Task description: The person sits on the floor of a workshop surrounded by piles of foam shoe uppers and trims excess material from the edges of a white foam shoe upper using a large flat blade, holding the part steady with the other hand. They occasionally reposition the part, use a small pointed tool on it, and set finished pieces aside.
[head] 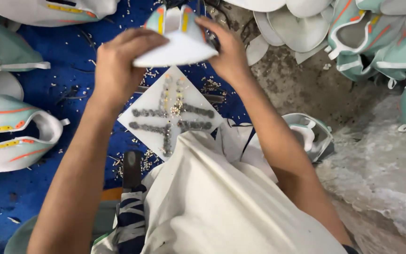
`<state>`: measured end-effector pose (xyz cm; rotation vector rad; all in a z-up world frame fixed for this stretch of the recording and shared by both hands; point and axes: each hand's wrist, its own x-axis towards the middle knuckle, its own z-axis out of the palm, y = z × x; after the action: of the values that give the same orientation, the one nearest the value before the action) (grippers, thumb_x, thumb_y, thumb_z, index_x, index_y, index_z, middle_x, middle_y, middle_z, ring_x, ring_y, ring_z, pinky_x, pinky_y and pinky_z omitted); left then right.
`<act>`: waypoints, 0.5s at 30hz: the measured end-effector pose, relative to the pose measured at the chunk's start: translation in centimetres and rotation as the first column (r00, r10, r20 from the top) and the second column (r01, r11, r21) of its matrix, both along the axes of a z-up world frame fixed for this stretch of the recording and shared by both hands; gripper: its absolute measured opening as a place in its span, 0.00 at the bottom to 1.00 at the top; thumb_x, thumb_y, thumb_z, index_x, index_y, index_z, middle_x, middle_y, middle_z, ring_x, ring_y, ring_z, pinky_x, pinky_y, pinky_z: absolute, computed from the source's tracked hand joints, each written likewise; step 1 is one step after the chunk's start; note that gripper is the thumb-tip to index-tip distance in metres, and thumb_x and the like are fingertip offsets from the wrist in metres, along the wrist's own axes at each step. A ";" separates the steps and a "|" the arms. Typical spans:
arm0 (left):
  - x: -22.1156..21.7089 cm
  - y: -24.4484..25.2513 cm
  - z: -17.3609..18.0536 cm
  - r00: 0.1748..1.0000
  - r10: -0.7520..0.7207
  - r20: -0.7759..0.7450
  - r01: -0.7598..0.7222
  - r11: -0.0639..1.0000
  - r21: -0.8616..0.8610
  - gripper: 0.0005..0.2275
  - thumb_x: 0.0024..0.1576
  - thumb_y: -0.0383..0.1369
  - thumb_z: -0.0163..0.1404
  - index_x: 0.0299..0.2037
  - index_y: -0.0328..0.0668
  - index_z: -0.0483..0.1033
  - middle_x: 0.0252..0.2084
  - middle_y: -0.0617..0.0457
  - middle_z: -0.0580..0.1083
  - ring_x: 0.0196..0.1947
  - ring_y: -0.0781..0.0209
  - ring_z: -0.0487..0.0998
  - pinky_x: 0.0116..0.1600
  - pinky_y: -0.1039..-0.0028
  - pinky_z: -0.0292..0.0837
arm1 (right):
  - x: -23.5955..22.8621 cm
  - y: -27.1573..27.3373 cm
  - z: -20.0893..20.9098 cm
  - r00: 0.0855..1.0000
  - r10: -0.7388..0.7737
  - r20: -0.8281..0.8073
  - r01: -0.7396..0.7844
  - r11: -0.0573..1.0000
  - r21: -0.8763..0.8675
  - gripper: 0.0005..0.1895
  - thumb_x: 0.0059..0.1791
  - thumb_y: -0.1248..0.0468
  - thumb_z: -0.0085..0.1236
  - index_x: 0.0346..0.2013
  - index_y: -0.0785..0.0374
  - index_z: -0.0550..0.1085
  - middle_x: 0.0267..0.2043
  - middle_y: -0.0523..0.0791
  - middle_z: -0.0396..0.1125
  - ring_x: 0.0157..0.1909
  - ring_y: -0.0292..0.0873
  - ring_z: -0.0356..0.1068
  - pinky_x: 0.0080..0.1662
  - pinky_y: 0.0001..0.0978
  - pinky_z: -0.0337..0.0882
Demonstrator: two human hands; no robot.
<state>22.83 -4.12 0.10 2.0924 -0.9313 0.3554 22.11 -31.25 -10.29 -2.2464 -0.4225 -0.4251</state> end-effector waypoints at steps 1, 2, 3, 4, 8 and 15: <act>0.4 0.6 -4.0 1.000 -0.002 -0.001 0.002 1.000 0.000 0.22 0.42 0.12 0.49 0.48 0.37 0.80 0.47 0.40 0.79 0.46 0.42 0.81 0.51 0.64 0.76 | 0.4 -0.3 -2.2 1.000 -0.002 -0.001 0.002 1.000 0.000 0.33 0.46 0.77 0.66 0.65 0.60 0.71 0.65 0.51 0.69 0.67 0.48 0.70 0.65 0.37 0.71; 0.9 1.2 -8.0 0.996 0.008 -0.086 -0.005 1.000 0.031 0.23 0.43 0.12 0.50 0.49 0.40 0.81 0.49 0.42 0.79 0.48 0.44 0.81 0.54 0.64 0.77 | 0.9 -0.6 -4.4 0.989 0.001 -0.149 -0.004 1.000 -0.022 0.31 0.47 0.75 0.64 0.65 0.57 0.71 0.63 0.48 0.70 0.64 0.47 0.73 0.62 0.35 0.74; 1.3 1.9 -12.1 0.985 0.023 -0.171 -0.012 0.998 0.064 0.24 0.44 0.13 0.50 0.51 0.43 0.81 0.51 0.43 0.79 0.51 0.46 0.81 0.57 0.65 0.77 | 1.3 -0.7 -6.6 0.956 0.006 -0.293 -0.019 0.999 -0.041 0.30 0.48 0.73 0.62 0.65 0.54 0.71 0.62 0.45 0.72 0.60 0.45 0.76 0.60 0.34 0.77; -1.3 2.6 -13.6 0.985 0.022 -0.172 -0.011 0.998 0.066 0.24 0.44 0.13 0.50 0.51 0.43 0.81 0.51 0.43 0.79 0.51 0.46 0.81 0.57 0.65 0.77 | -1.7 -0.3 -7.6 0.956 0.006 -0.295 -0.018 0.999 -0.038 0.30 0.48 0.73 0.62 0.65 0.54 0.71 0.62 0.45 0.72 0.60 0.45 0.76 0.60 0.34 0.77; -10.6 4.5 -16.6 0.857 0.221 -0.465 0.009 0.897 0.442 0.24 0.47 0.18 0.53 0.53 0.55 0.81 0.51 0.50 0.79 0.44 0.50 0.83 0.48 0.66 0.79 | -11.8 2.7 -8.5 0.974 0.004 -0.226 -0.077 0.946 -0.314 0.31 0.47 0.65 0.61 0.66 0.50 0.70 0.70 0.48 0.61 0.42 0.50 0.78 0.40 0.37 0.77; -17.0 2.8 -16.3 1.000 -0.002 -0.011 0.009 0.740 0.672 0.27 0.52 0.28 0.48 0.66 0.51 0.69 0.58 0.36 0.70 0.61 0.41 0.73 0.62 0.61 0.74 | -16.2 4.9 -10.3 0.940 -0.112 -0.323 -0.089 0.832 -0.547 0.36 0.43 0.67 0.56 0.68 0.51 0.68 0.79 0.49 0.43 0.24 0.49 0.74 0.24 0.41 0.73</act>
<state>5.84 -1.33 -16.15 2.7426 -1.1814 -0.0209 5.92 -26.33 -20.55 -2.8228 -0.3780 0.1200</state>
